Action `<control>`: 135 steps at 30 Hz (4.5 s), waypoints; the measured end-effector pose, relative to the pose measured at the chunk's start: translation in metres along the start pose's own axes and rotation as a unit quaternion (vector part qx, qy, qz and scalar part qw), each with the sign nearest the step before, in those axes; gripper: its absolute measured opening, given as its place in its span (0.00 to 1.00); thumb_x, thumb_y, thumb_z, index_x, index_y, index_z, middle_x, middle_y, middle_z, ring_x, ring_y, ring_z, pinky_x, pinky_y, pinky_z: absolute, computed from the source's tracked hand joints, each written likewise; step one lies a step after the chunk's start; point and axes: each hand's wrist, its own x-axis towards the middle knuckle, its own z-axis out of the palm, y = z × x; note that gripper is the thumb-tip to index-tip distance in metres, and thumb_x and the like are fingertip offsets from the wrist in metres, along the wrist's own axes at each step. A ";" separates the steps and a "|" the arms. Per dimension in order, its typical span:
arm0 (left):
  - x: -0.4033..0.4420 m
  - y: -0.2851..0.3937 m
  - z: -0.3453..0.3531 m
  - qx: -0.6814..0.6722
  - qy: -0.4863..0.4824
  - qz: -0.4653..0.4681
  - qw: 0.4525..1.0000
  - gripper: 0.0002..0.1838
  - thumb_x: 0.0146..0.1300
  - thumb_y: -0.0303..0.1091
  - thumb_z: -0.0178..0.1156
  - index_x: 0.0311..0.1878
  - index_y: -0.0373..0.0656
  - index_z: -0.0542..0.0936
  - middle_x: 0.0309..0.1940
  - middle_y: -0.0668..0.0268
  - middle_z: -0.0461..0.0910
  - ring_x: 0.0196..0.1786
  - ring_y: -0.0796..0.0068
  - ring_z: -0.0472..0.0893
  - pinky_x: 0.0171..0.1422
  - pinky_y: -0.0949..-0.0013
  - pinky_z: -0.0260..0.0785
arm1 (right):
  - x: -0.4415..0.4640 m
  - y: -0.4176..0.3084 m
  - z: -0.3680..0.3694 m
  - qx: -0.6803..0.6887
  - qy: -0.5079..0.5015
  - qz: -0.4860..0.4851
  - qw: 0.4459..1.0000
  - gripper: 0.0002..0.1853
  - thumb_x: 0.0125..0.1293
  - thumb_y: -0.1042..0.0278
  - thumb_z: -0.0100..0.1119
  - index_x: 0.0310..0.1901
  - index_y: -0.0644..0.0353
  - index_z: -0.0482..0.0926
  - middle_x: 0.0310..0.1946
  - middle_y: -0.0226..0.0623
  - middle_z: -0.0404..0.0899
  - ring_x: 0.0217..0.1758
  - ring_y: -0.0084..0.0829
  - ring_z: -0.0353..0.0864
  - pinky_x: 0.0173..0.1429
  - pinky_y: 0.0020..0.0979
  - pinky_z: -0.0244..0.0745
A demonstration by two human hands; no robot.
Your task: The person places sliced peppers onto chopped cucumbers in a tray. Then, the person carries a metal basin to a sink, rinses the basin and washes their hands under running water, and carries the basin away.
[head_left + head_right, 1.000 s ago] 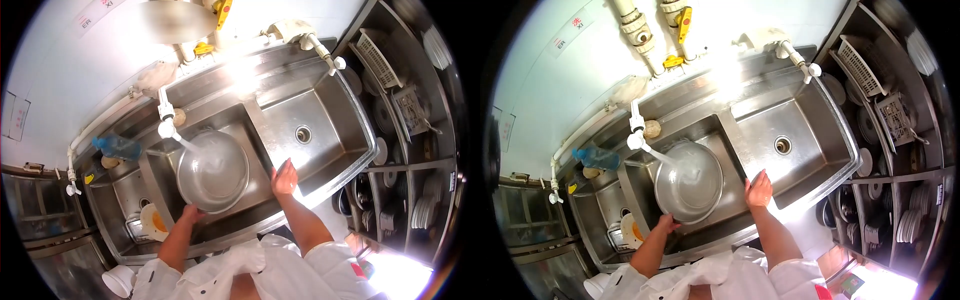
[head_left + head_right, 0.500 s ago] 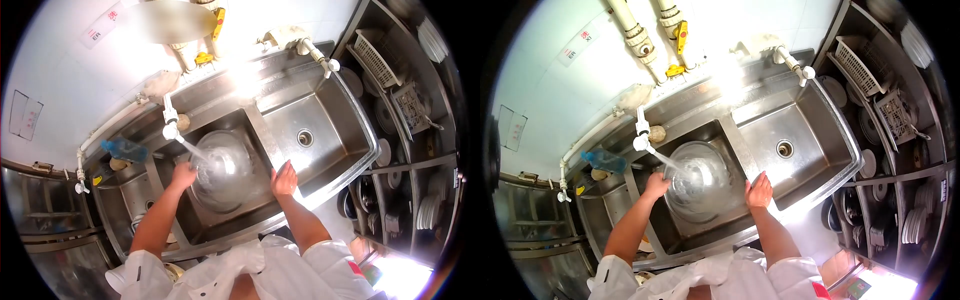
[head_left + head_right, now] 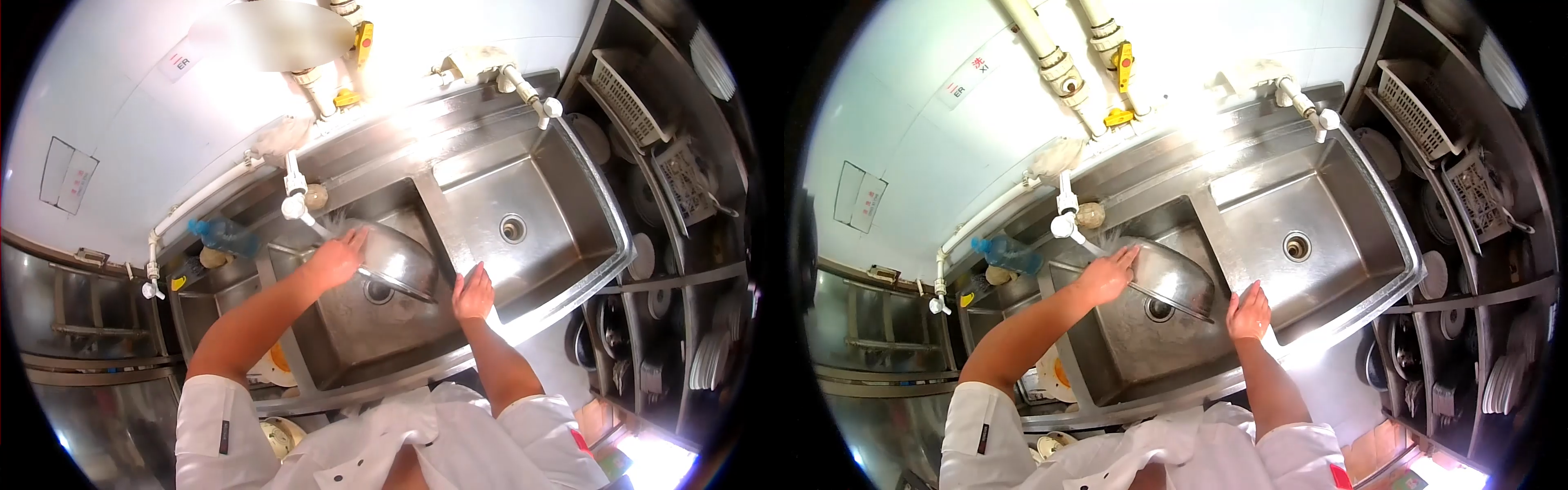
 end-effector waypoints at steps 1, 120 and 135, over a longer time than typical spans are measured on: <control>0.000 -0.003 0.003 0.024 -0.022 -0.014 0.999 0.08 0.58 0.30 0.59 0.33 0.36 0.82 0.70 0.44 0.68 0.60 0.49 0.80 0.50 0.54 0.80 | 0.000 0.002 0.001 0.005 0.000 0.000 1.000 0.38 0.72 0.49 0.52 0.72 0.72 0.59 0.62 0.54 0.71 0.65 0.51 0.71 0.67 0.48 0.66; -0.008 0.026 0.043 -0.110 0.058 -0.238 0.963 0.11 0.60 0.32 0.57 0.40 0.44 0.88 0.54 0.56 0.81 0.62 0.58 0.77 0.67 0.52 0.68 | 0.095 -0.408 -0.149 0.001 -0.288 -0.407 0.867 0.35 0.68 0.47 0.61 0.65 0.71 0.71 0.61 0.61 0.74 0.63 0.53 0.77 0.67 0.42 0.71; -0.072 0.014 0.104 -0.395 0.238 -0.421 0.781 0.10 0.48 0.22 0.60 0.36 0.36 0.84 0.60 0.51 0.78 0.63 0.48 0.75 0.68 0.58 0.69 | 0.106 -0.411 -0.140 -0.174 -0.257 -0.487 0.816 0.18 0.63 0.73 0.58 0.55 0.65 0.77 0.52 0.54 0.82 0.57 0.50 0.82 0.60 0.44 0.79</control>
